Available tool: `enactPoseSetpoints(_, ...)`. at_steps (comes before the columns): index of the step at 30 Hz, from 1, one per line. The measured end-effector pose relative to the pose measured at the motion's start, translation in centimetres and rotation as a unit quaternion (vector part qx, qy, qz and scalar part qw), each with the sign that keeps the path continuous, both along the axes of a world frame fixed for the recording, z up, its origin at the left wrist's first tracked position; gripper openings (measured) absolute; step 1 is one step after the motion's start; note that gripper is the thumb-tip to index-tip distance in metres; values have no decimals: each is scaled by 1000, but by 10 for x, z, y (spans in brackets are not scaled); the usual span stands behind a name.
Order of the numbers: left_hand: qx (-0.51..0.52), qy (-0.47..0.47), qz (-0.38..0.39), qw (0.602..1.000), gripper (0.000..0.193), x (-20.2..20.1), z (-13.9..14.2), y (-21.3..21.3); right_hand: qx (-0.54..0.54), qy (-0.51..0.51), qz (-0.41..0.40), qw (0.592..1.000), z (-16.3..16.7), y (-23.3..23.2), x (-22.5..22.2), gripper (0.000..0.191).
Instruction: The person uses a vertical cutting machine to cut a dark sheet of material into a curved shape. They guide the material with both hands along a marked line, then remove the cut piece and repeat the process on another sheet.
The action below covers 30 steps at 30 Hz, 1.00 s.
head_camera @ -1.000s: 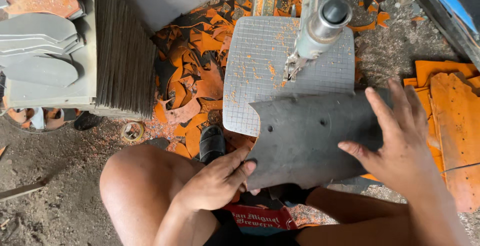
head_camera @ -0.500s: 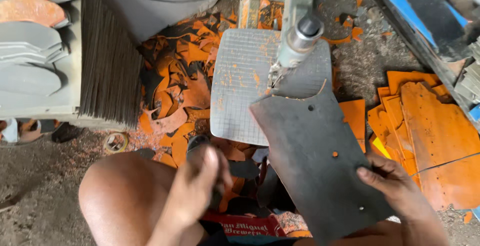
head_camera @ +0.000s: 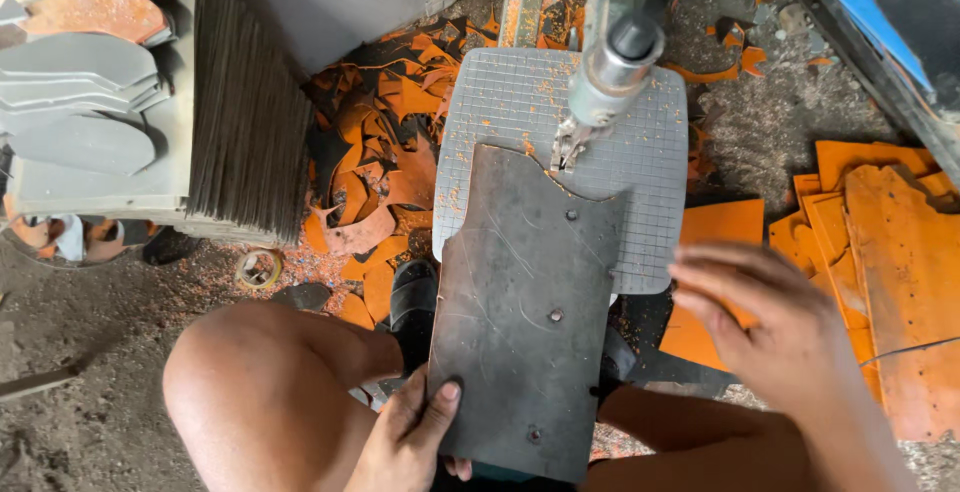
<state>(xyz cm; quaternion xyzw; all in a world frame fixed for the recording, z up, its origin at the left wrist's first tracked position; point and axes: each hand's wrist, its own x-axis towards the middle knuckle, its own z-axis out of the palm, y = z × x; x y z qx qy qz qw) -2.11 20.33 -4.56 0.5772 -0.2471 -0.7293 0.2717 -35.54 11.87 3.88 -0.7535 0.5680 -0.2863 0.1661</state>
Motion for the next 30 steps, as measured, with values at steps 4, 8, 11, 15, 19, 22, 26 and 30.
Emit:
enactPoseSetpoints(4,-4,-19,3,1000,57,-17,8,-11,-56,58,77,994,-4,-42,3,33)
enactPoseSetpoints(8,8,-5,43,999,62,-40,13,-15,-18,107,91,990,-11,-63,12,39)
enactPoseSetpoints(11,3,-20,25,999,61,-37,9,-21,-8,90,91,992,-14,-71,13,35)
enactPoseSetpoints(15,-59,9,-11,998,54,-23,1,-29,-2,76,93,993,-17,-78,9,32)
enactPoseSetpoints(19,-36,-18,-34,999,52,-2,1,-47,2,80,91,993,-19,-84,8,26)
enactPoseSetpoints(22,-73,-17,-67,995,51,15,3,-65,-2,87,89,992,-17,-88,11,23)
enactPoseSetpoints(26,-88,-20,-99,991,54,24,7,-81,-9,87,99,991,-13,-95,15,20)
enactPoseSetpoints(30,-70,-63,-114,989,55,31,11,-93,-7,80,111,991,-12,-103,18,20)
